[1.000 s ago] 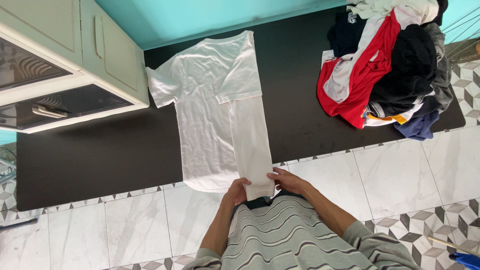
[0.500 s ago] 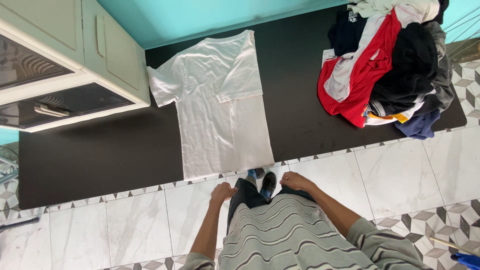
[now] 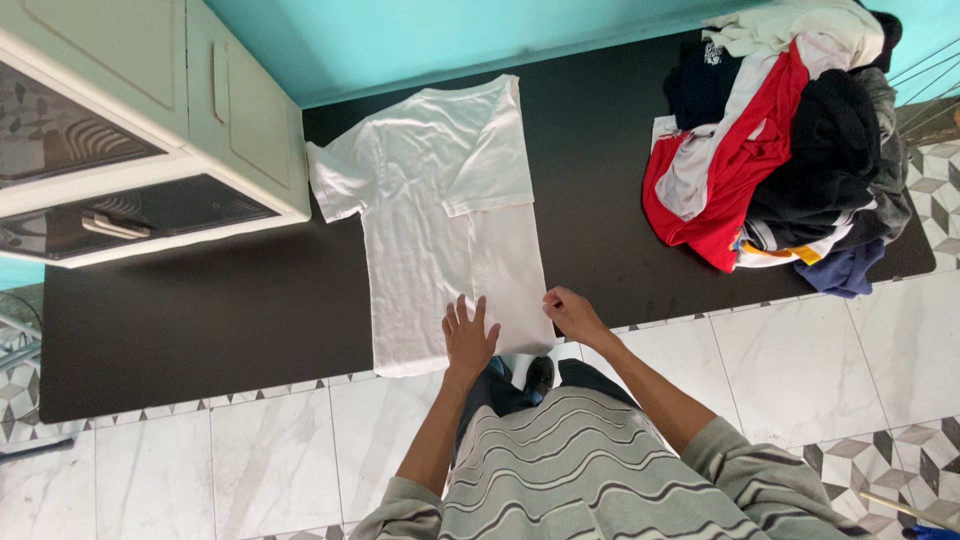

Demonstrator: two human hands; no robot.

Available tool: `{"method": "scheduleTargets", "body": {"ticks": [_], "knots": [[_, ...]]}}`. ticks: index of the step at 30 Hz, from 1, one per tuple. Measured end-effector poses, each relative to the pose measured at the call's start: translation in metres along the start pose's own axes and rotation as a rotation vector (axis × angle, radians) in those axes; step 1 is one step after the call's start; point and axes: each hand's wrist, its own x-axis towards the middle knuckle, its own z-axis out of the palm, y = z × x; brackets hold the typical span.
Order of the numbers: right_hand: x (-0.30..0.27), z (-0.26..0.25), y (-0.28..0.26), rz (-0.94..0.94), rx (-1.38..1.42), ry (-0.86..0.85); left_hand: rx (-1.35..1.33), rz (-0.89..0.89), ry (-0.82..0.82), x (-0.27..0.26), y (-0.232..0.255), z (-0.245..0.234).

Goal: The person picks up a white t-shirt from a pile, spreads it out on a table, and folds the sleeves and body into a rectangle before placing it inside a plastic storage cabinet.

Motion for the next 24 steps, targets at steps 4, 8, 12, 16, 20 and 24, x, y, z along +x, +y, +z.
{"method": "scheduleTargets", "body": {"ticks": [4,8,12,16,20,24], "knots": [[0.033,-0.002,-0.012,-0.215,-0.214,0.125,0.040,0.017,0.016,0.022,-0.006,0.011],[0.078,-0.008,-0.037,-0.142,-0.267,0.212,0.034,0.041,0.035,0.043,-0.015,0.012],[0.125,-0.016,-0.060,-0.150,-0.347,0.253,0.036,0.048,0.025,0.065,-0.017,0.008],[0.173,-0.012,-0.072,-0.195,-0.477,0.266,0.019,0.072,0.032,0.084,-0.013,0.001],[0.206,0.006,-0.081,-0.150,-0.543,0.306,0.008,0.126,0.008,0.103,-0.012,-0.009],[0.224,0.024,-0.082,-0.161,-0.614,0.324,0.095,0.211,-0.001,0.120,-0.014,-0.011]]}}
